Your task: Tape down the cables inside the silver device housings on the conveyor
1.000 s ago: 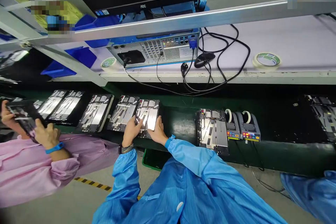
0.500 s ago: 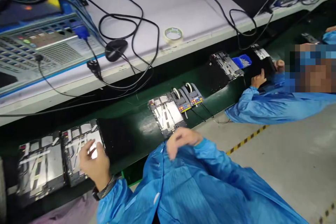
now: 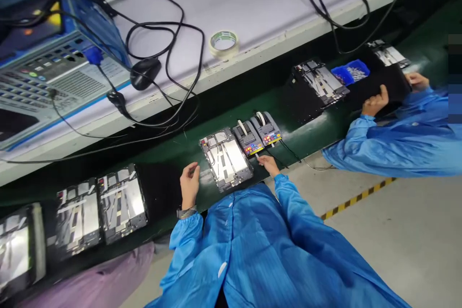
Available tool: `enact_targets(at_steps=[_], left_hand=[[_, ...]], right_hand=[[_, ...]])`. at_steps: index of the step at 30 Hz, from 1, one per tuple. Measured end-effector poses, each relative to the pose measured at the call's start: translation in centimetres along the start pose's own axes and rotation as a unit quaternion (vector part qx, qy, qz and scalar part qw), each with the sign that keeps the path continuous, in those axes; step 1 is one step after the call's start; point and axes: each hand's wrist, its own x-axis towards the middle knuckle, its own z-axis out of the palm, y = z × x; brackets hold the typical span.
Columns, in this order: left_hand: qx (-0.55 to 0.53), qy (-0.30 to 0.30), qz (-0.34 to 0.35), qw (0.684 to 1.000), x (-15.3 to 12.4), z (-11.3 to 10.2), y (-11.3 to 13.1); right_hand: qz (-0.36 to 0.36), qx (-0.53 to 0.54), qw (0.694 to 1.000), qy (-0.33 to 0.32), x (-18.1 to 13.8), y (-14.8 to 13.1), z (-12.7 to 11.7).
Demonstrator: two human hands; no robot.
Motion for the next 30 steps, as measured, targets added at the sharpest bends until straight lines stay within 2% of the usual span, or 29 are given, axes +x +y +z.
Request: enact_targets(at_steps=[2, 4, 6, 8, 10, 12, 15, 18, 21, 23, 30], left_hand=[[-0.010, 0.002, -0.017, 1.000, -0.5, 0.1, -0.2], [-0.024, -0.001, -0.039, 0.999, -0.8, 0.3, -0.4], [-0.043, -0.008, -0.060, 0.997, -0.8, 0.6, -0.3], [-0.057, -0.016, -0.070, 0.996, -0.3, 1.1, 0.1], [-0.068, -0.028, -0.073, 0.995, 0.5, 1.7, 0.8], [-0.080, -0.044, -0.074, 0.993, 1.5, 2.3, 1.6], [-0.081, -0.055, -0.072, 0.993, 2.8, 2.9, 2.5], [-0.073, -0.050, -0.072, 0.993, 3.4, 3.0, 2.7], [-0.090, -0.045, -0.078, 0.992, 3.6, 3.1, 2.4], [-0.100, -0.041, -0.082, 0.991, 3.6, 3.3, 2.2], [-0.113, -0.036, -0.087, 0.989, 3.8, 3.6, 2.0]], right_hand=[[-0.001, -0.034, 0.999, -0.004, -1.1, -0.2, -1.5], [-0.014, -0.071, 0.997, -0.040, -2.3, -2.0, -3.3], [-0.042, -0.101, 0.987, -0.114, -3.3, -5.5, -4.3], [-0.074, -0.150, 0.965, -0.201, -3.9, -10.6, -3.7], [-0.111, -0.213, 0.928, -0.284, -3.8, -16.0, -1.2], [-0.147, -0.278, 0.877, -0.363, -3.3, -20.7, 2.9], [-0.178, -0.401, 0.800, -0.409, -1.9, -24.8, 9.6], [-0.181, -0.496, 0.742, -0.412, -1.0, -26.0, 14.1], [-0.187, -0.551, 0.710, -0.397, -0.9, -25.9, 15.6], [-0.181, -0.567, 0.703, -0.388, -1.1, -25.9, 15.6], [-0.171, -0.572, 0.709, -0.376, -1.2, -26.1, 15.7]])
